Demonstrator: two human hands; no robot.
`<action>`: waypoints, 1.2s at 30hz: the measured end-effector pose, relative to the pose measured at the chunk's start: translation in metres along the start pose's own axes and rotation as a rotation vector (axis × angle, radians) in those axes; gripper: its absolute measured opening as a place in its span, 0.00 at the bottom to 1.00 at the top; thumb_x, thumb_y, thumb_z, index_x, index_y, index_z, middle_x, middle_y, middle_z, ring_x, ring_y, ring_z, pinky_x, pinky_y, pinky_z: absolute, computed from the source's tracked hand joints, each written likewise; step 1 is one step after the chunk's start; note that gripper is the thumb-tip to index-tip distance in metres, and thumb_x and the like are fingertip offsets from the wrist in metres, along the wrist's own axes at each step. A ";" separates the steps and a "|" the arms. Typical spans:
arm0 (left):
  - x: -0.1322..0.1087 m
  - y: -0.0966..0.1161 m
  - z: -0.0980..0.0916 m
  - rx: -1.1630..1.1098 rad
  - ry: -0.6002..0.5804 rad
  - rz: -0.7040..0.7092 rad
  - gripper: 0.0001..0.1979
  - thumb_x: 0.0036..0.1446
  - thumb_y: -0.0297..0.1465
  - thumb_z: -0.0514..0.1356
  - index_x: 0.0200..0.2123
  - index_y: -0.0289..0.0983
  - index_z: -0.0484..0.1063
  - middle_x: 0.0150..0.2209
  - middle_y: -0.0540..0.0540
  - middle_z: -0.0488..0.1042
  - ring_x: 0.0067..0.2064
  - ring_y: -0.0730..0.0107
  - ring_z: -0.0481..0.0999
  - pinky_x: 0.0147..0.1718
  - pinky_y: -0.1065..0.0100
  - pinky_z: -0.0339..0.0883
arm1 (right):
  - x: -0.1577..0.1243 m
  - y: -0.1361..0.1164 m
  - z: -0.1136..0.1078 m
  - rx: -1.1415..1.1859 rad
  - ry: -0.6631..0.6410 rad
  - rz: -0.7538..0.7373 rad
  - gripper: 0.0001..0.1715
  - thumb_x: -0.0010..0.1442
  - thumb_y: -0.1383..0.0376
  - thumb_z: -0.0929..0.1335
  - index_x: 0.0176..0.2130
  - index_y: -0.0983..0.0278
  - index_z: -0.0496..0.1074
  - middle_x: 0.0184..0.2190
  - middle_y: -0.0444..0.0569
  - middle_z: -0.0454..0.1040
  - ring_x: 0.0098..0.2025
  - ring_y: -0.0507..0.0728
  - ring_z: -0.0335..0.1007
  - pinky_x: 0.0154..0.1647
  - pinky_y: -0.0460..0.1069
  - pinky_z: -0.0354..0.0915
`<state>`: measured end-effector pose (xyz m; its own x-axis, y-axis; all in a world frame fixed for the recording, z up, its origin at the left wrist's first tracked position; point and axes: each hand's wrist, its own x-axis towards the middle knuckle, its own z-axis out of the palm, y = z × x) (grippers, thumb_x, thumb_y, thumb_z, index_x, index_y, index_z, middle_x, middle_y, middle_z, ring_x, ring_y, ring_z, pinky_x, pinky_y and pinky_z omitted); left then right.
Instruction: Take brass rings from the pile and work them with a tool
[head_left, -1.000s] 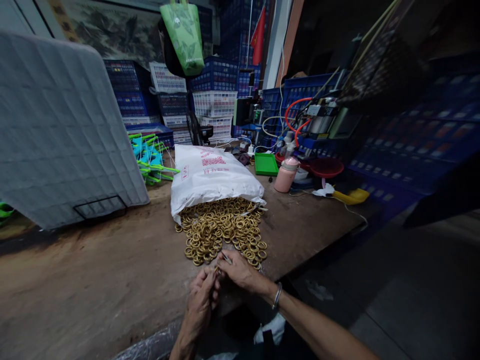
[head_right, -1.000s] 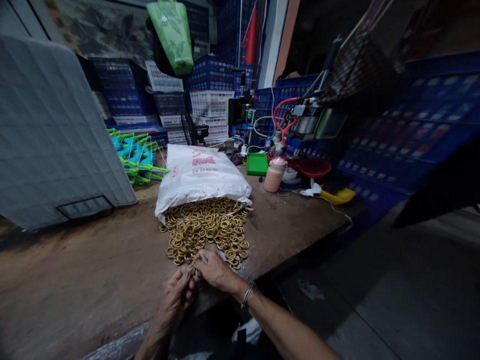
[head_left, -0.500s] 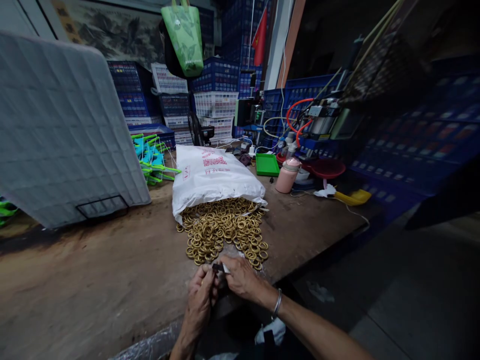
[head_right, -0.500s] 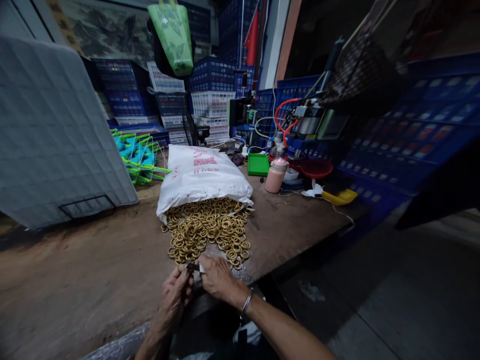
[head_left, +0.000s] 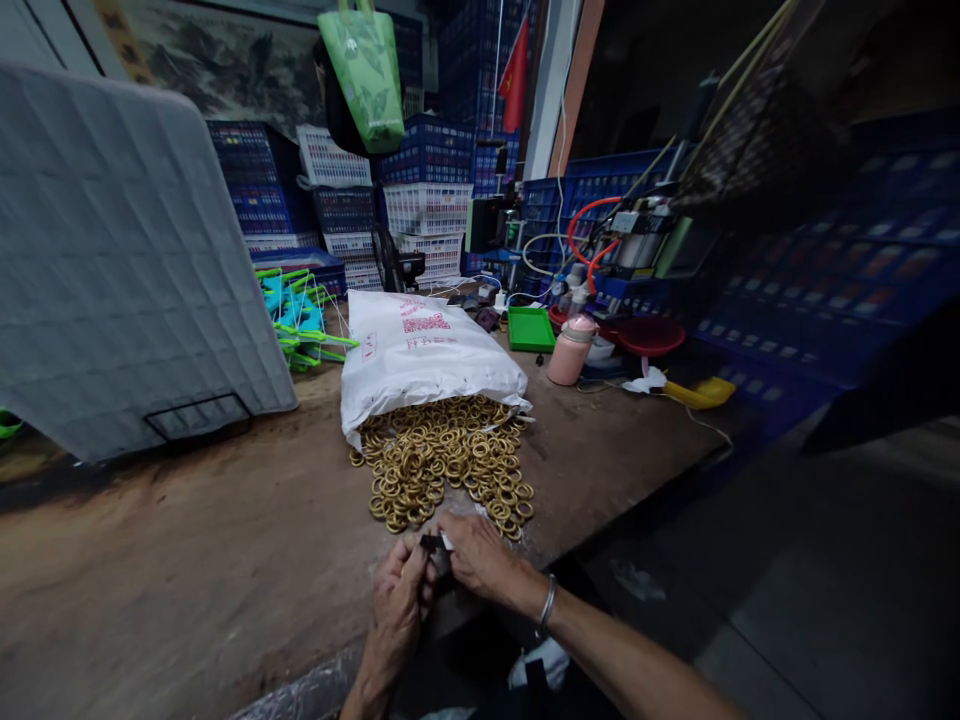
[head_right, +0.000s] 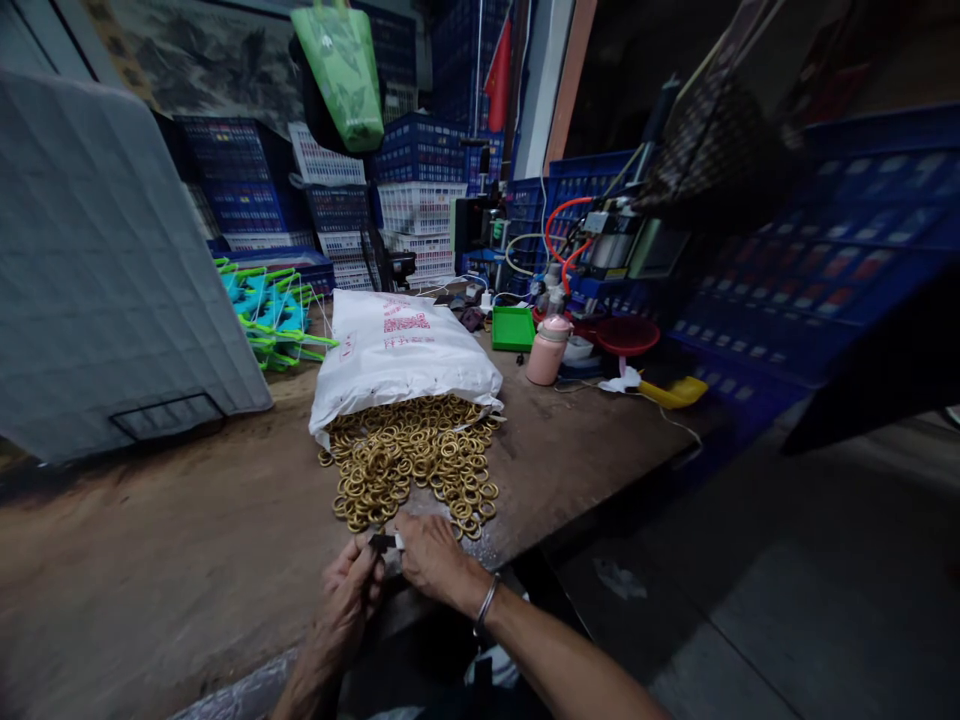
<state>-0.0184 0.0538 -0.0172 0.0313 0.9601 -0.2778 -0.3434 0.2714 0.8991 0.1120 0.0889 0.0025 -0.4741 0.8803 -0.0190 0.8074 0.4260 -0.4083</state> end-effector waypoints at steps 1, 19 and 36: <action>-0.002 0.000 0.000 -0.007 -0.012 -0.001 0.17 0.46 0.45 0.57 0.24 0.37 0.61 0.13 0.59 0.58 0.13 0.85 0.51 0.11 0.80 0.41 | 0.000 0.000 0.000 -0.030 0.003 0.011 0.14 0.47 0.73 0.59 0.36 0.65 0.63 0.27 0.48 0.70 0.28 0.53 0.62 0.28 0.46 0.49; -0.010 -0.007 0.003 -0.349 -0.046 -0.195 0.17 0.36 0.41 0.66 0.25 0.36 0.66 0.19 0.52 0.69 0.13 0.82 0.58 0.08 0.79 0.46 | 0.053 0.037 -0.025 -0.291 0.239 0.249 0.15 0.53 0.71 0.58 0.43 0.65 0.61 0.37 0.53 0.69 0.35 0.57 0.64 0.32 0.49 0.50; 0.003 0.009 0.001 -0.514 0.053 -0.265 0.14 0.39 0.29 0.66 0.33 0.35 0.70 0.28 0.48 0.74 0.28 0.71 0.75 0.18 0.76 0.64 | 0.038 0.029 -0.027 0.497 0.280 0.194 0.07 0.48 0.68 0.62 0.21 0.66 0.65 0.16 0.38 0.59 0.21 0.47 0.51 0.21 0.42 0.47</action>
<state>-0.0206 0.0588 -0.0093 0.1358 0.8557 -0.4993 -0.7422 0.4217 0.5209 0.1269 0.1409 0.0142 -0.1694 0.9825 0.0772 0.5774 0.1624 -0.8001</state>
